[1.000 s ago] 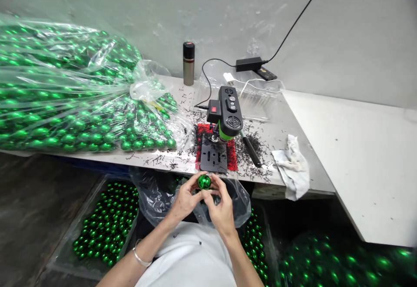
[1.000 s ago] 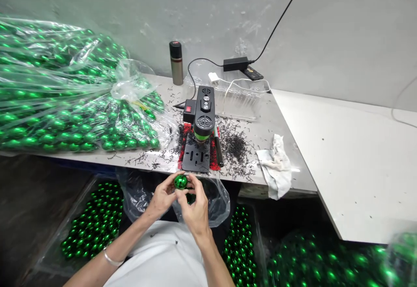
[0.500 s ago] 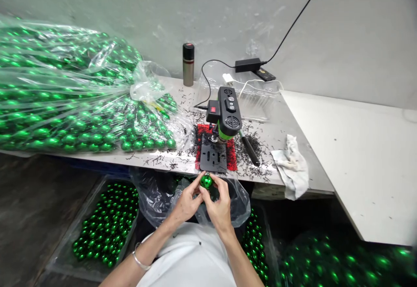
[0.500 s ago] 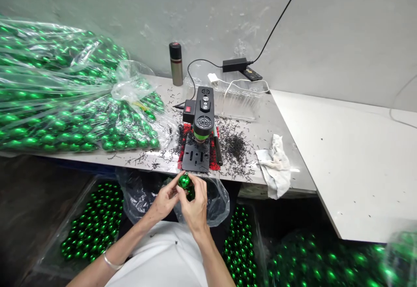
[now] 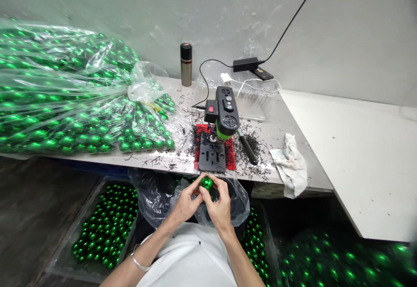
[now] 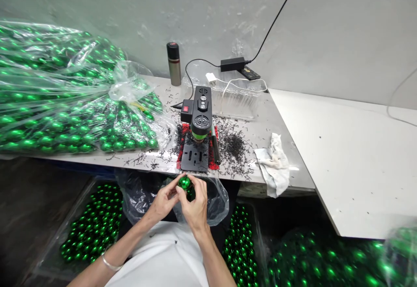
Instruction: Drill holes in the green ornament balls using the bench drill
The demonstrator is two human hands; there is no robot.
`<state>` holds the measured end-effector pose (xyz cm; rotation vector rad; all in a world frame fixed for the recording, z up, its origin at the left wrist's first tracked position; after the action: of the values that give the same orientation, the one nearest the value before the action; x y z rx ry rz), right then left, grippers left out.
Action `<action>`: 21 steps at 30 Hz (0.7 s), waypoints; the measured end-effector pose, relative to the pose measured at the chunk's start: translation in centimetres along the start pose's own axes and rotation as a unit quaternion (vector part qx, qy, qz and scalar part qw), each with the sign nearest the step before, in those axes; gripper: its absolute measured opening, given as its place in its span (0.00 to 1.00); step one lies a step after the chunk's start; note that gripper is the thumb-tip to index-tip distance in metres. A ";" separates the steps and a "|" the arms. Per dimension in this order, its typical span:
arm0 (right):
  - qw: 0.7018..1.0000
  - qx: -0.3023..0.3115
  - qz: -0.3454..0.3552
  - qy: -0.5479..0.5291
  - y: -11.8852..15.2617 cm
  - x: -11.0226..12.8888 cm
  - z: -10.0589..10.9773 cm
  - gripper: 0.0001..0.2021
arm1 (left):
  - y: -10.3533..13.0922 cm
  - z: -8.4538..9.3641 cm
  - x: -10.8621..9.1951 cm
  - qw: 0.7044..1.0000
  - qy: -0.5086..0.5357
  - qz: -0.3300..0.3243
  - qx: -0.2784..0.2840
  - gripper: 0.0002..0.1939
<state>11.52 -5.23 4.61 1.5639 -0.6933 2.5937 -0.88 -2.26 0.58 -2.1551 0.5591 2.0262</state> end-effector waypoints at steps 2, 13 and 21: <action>1.000 0.002 -0.008 -0.003 0.0 -0.2 0.0 0.16 | 0.0 0.0 -0.2 1.000 -0.001 -0.003 0.000 0.32; 0.998 0.016 -0.050 -0.023 0.2 -1.1 -0.1 0.17 | 0.0 -0.1 -0.1 1.000 -0.001 0.007 0.001 0.34; 0.996 0.024 -0.075 -0.036 0.4 -1.6 -0.3 0.18 | 0.0 0.2 0.3 1.000 -0.017 0.011 -0.011 0.33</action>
<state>11.97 -5.10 2.96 1.6601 -0.4996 2.4747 -1.08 -2.20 0.25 -2.1310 0.5610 2.0858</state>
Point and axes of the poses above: each hand's wrist, its own y-axis away from the middle knuckle, its own z-axis out of the back of the hand, x = y × z, the point moved 7 cm from there along -y, towards the middle knuckle, and after that the axes turned 3 degrees about z, right-handed, at the moved point
